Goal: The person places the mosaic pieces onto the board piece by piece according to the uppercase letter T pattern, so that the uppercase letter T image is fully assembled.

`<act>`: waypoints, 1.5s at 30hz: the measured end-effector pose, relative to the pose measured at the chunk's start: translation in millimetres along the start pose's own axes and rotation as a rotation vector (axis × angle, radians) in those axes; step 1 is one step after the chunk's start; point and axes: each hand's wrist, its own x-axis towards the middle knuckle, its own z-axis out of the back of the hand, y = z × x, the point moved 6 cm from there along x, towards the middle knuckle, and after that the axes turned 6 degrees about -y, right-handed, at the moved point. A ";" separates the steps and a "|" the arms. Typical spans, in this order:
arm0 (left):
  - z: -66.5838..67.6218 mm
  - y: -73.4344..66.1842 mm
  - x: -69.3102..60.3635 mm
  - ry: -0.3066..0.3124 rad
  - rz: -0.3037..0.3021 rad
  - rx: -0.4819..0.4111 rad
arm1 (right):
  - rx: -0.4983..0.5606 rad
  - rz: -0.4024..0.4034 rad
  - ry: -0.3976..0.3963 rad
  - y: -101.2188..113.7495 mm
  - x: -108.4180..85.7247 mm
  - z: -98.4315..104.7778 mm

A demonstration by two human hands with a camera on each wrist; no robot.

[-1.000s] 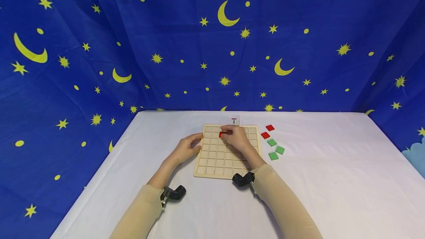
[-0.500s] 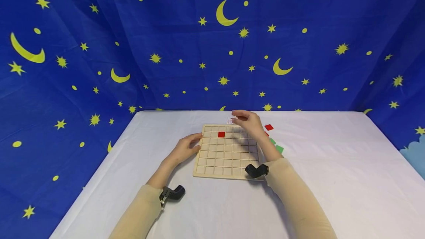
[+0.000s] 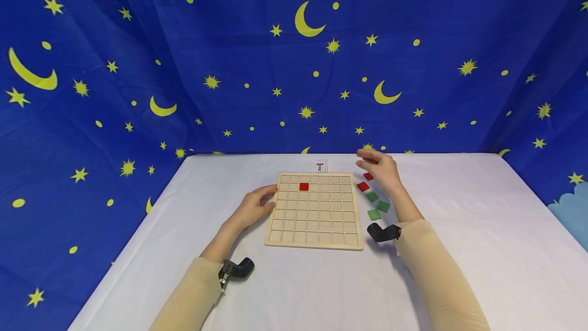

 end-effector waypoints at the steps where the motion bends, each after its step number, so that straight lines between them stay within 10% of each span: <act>1: 0.0 0.3 -0.2 0.000 0.001 0.000 | -0.002 -0.002 -0.004 -2.8 0.4 3.1; 23: -1.8 3.0 -1.1 0.004 0.022 -0.010 | -0.068 -0.133 0.057 -73.1 6.9 15.5; 45: -1.3 1.6 -0.9 -0.005 -0.008 0.001 | -0.185 -0.078 0.090 -75.6 11.6 11.2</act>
